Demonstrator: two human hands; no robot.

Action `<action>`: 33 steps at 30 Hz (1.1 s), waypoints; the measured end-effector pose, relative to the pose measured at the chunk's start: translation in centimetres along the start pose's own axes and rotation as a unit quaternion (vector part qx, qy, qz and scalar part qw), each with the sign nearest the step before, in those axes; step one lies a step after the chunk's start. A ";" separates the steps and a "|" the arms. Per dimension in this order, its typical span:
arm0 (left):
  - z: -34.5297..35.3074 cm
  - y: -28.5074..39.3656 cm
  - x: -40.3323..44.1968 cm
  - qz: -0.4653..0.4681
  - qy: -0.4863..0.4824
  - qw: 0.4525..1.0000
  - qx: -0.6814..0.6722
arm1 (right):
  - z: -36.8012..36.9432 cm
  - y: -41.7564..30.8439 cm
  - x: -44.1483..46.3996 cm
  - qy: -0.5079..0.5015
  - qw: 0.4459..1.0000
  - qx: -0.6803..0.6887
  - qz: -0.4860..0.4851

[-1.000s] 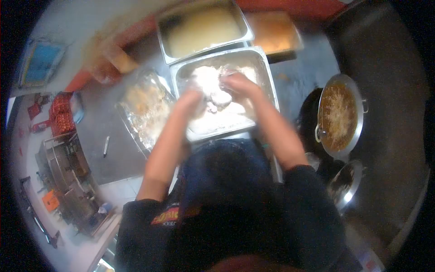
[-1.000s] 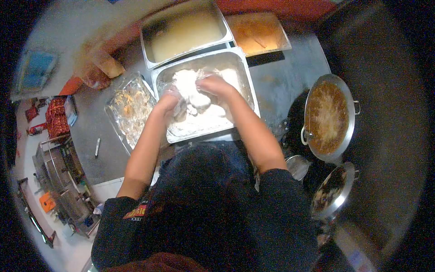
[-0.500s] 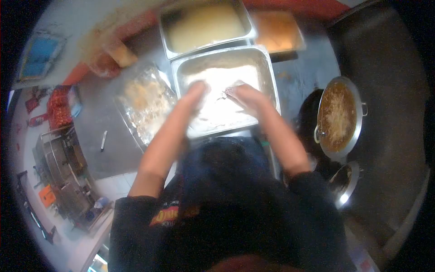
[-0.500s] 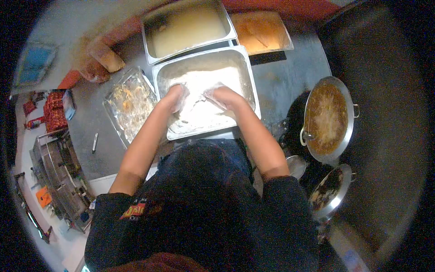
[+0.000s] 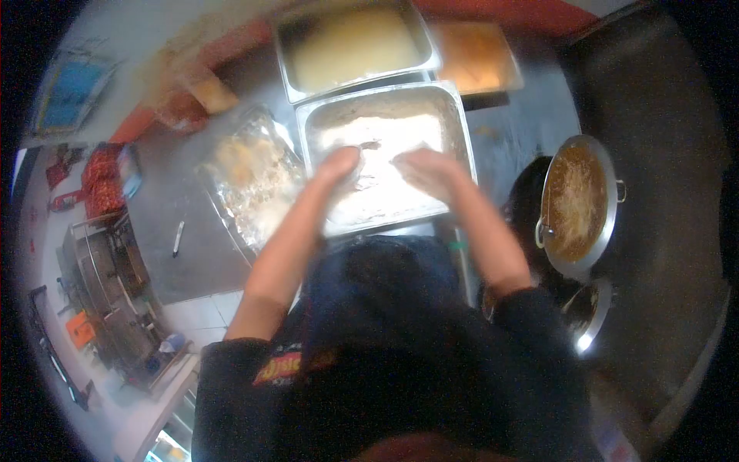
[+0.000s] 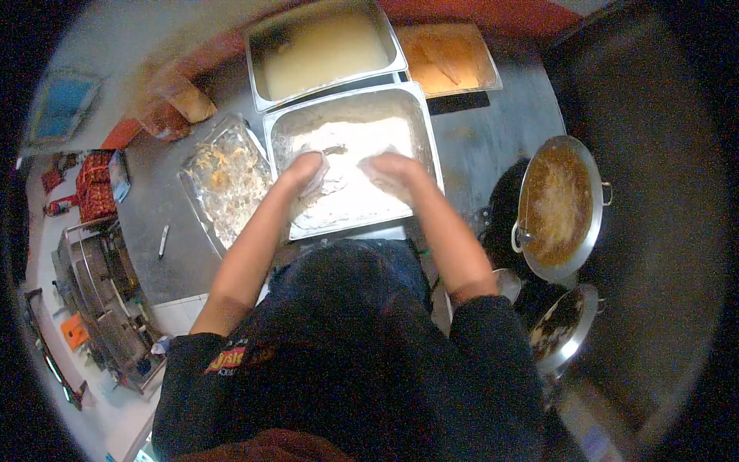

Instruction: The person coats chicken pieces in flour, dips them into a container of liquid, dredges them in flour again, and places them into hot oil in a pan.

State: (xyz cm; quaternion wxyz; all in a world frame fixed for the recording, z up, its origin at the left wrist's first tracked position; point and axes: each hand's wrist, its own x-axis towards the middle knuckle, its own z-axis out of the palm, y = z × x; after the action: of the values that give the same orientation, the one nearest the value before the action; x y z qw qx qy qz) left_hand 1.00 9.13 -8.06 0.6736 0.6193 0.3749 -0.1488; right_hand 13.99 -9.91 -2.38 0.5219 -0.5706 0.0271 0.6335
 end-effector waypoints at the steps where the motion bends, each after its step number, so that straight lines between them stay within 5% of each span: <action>1: 0.3 -0.2 0.4 0.001 0.001 1.000 -0.001 | 1.6 -0.3 -0.4 0.003 0.997 -0.072 0.013; 3: 1.1 0.1 -0.9 -0.029 -0.048 0.967 -0.250 | 3.1 0.1 0.2 0.006 0.990 -0.140 0.029; 9: 1.6 4.2 -5.7 -0.018 0.041 0.945 -0.323 | 4.1 -2.1 -1.1 0.010 0.984 -0.159 -0.082; 10: 1.6 4.2 -6.5 -0.022 0.042 0.945 -0.324 | 4.0 -2.6 -1.4 0.020 0.986 -0.082 -0.142; 11: 1.5 4.2 -7.0 0.004 0.070 0.952 -0.296 | 3.9 -3.3 -2.0 0.031 0.979 -0.004 -0.202; 13: 0.8 1.8 -6.6 0.035 0.095 0.959 -0.265 | 3.6 -4.6 -3.1 0.070 0.972 -0.056 -0.217; 14: -0.3 -2.1 -4.7 0.172 0.129 0.975 -0.062 | 2.5 -4.9 -2.6 0.092 0.965 -0.131 -0.210; 16: -1.0 -3.5 -5.1 0.197 0.084 0.926 0.312 | -0.2 -5.2 0.0 0.145 0.942 -0.286 -0.098; 17: -0.3 -4.0 -5.4 0.195 0.085 0.927 0.310 | -0.9 -4.0 1.8 0.144 0.942 -0.287 -0.096; 19: 1.8 -5.2 -5.0 -0.006 0.035 0.999 0.021 | -0.4 -2.7 4.1 0.100 0.978 -0.071 -0.171; 20: 2.6 -6.0 -4.3 -0.002 0.037 0.999 0.021 | 0.6 -2.7 4.5 0.082 0.977 0.002 -0.195; 23: 4.3 -6.4 -3.2 0.013 0.122 0.976 -0.182 | 5.1 -3.8 4.5 0.120 0.983 0.029 -0.136; 26: 3.5 -1.9 -5.1 -0.001 0.135 0.891 -0.433 | 5.3 -2.7 5.2 -0.057 0.985 -0.147 -0.076; 27: 3.1 -2.0 -4.9 0.002 0.132 0.893 -0.430 | 5.6 -3.3 4.0 -0.054 0.984 -0.146 -0.081; 29: 2.8 -2.8 -4.8 0.029 0.187 0.856 -0.481 | 5.6 -4.1 1.9 -0.032 0.903 -0.418 -0.096; 31: 3.2 1.4 -9.6 0.011 0.196 0.894 -0.403 | 3.2 -3.5 0.7 -0.055 0.898 -0.399 -0.174; 33: 3.0 2.0 -11.2 -0.009 0.203 0.923 -0.328 | 0.9 -3.0 -1.2 0.084 0.873 -0.454 -0.159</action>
State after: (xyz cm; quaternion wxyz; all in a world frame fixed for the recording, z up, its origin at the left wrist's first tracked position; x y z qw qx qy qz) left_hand -4.24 3.68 0.93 0.7470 0.3777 0.5368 0.1054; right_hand 15.22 -8.73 0.50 0.2950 -0.7921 -0.3111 0.4344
